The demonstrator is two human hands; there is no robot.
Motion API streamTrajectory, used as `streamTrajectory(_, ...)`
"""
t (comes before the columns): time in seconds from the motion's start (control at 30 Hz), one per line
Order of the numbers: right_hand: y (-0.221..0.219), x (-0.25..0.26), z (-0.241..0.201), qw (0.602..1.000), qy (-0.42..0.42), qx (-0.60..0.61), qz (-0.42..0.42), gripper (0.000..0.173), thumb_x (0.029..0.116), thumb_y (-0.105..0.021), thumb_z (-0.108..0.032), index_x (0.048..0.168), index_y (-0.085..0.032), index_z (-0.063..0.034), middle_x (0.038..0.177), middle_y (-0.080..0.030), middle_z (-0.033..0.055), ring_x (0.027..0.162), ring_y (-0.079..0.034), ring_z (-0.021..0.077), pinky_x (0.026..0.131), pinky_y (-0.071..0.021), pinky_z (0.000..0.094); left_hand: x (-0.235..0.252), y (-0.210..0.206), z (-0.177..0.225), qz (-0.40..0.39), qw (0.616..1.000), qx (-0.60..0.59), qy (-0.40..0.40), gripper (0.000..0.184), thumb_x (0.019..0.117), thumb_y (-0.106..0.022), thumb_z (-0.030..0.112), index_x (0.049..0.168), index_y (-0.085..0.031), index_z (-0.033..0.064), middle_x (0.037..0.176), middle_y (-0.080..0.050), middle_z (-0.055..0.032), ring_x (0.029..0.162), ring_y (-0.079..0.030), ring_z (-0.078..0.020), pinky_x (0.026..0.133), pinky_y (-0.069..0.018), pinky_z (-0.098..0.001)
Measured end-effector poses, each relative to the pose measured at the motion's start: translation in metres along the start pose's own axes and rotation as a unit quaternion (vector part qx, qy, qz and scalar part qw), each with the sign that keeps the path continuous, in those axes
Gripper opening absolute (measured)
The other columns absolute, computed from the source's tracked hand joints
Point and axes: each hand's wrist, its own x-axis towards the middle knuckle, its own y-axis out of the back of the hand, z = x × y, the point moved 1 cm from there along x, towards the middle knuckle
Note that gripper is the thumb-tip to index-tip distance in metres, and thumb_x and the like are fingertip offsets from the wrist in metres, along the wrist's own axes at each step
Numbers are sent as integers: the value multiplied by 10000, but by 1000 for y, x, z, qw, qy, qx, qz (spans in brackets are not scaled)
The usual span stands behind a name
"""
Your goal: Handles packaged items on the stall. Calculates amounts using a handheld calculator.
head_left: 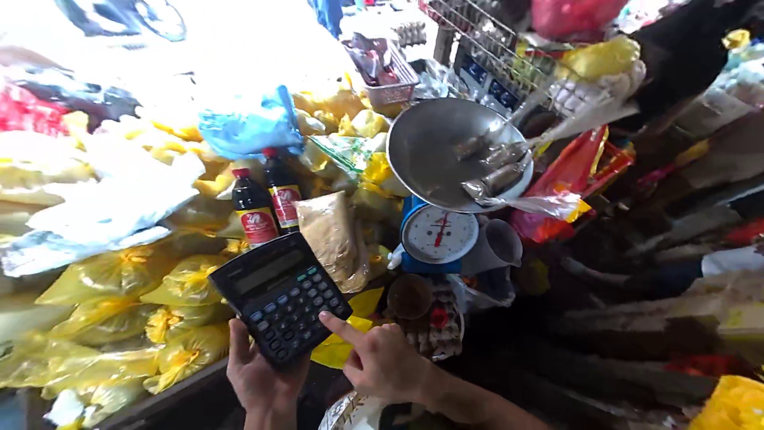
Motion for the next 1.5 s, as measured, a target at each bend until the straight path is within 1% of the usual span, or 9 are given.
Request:
streamTrajectory(0.13, -4, -1, 5, 1000, -3, -1, -5, 759, 907, -594, -202, 1616, -347, -312, 573, -571, -6, 522, -585, 222, 508, -482, 477, -1, 4, -2, -10, 997, -70, 31, 624, 1000, -468, 606, 1328, -600, 92, 1270, -666, -200, 1186, -655, -337, 997, -534, -589)
streamTrajectory(0.37, -15, 5, 14, 999, -2, -14, -30, 764, 896, -590, -198, 1616, -352, -291, 553, -544, -19, 490, -558, 205, 477, -472, 466, -2, 21, -11, -24, 987, -153, 41, 606, 960, -563, 589, 1287, -639, 84, 1258, -670, -204, 1184, -655, -340, 1010, -524, -586)
streamTrajectory(0.57, -12, 17, 13, 999, 8, -30, -45, 745, 908, -584, -181, 1610, -366, -304, 566, -552, -8, 495, -563, 210, 476, -475, 465, 6, 32, -8, -26, 981, -189, 24, 630, 1002, -454, 604, 1288, -640, 75, 1266, -669, -197, 1193, -650, -338, 1007, -521, -591)
streamTrajectory(0.7, -4, 28, 16, 999, 31, -38, 15, 698, 911, -585, -169, 1579, -433, -300, 544, -535, -37, 457, -524, 165, 441, -467, 437, 21, 29, -7, -50, 983, -177, 25, 631, 1021, -407, 600, 1314, -615, 80, 1282, -661, -183, 1198, -643, -323, 1024, -514, -579)
streamTrajectory(0.8, 4, 38, 13, 996, 46, -61, 46, 626, 925, -568, -181, 1544, -497, -241, 562, -559, -31, 456, -521, 154, 434, -464, 419, 30, 20, -7, -48, 983, -176, 30, 663, 1022, -345, 636, 1345, -592, 113, 1297, -650, -173, 1203, -634, -311, 1031, -506, -566)
streamTrajectory(0.93, 16, 44, -1, 991, 58, -106, 61, 553, 964, -534, -241, 1511, -538, -163, 551, -527, -38, 451, -477, 139, 434, -424, 379, 35, 8, -9, -67, 982, -172, 41, 687, 1009, -328, 677, 1358, -595, 148, 1315, -642, -149, 1206, -628, -294, 1021, -510, -549)
streamTrajectory(1.07, 21, 41, -21, 986, 112, -99, 71, 527, 953, -525, -197, 1476, -584, -176, 547, -537, -32, 447, -479, 138, 427, -401, 367, 32, 1, -10, -76, 981, -168, 64, 729, 990, -324, 719, 1365, -591, 154, 1320, -640, -140, 1209, -629, -272, 1022, -515, -518)
streamTrajectory(1.23, 10, 44, -20, 984, 122, -113, 61, 591, 916, -523, -167, 1504, -554, -220, 542, -528, -29, 447, -496, 161, 428, -406, 387, 27, -6, -9, -91, 981, -156, 65, 694, 995, -369, 690, 1367, -590, 147, 1311, -645, -140, 1202, -634, -264, 1030, -512, -504)
streamTrajectory(1.5, 6, 29, -14, 983, 131, -73, 109, 553, 899, -555, -142, 1449, -611, -162, 539, -526, -45, 437, -476, 130, 416, -401, 359, 22, -7, -3, -80, 986, -139, 56, 702, 980, -394, 699, 1355, -602, 143, 1309, -646, -159, 1206, -632, -294, 1032, -504, -541)
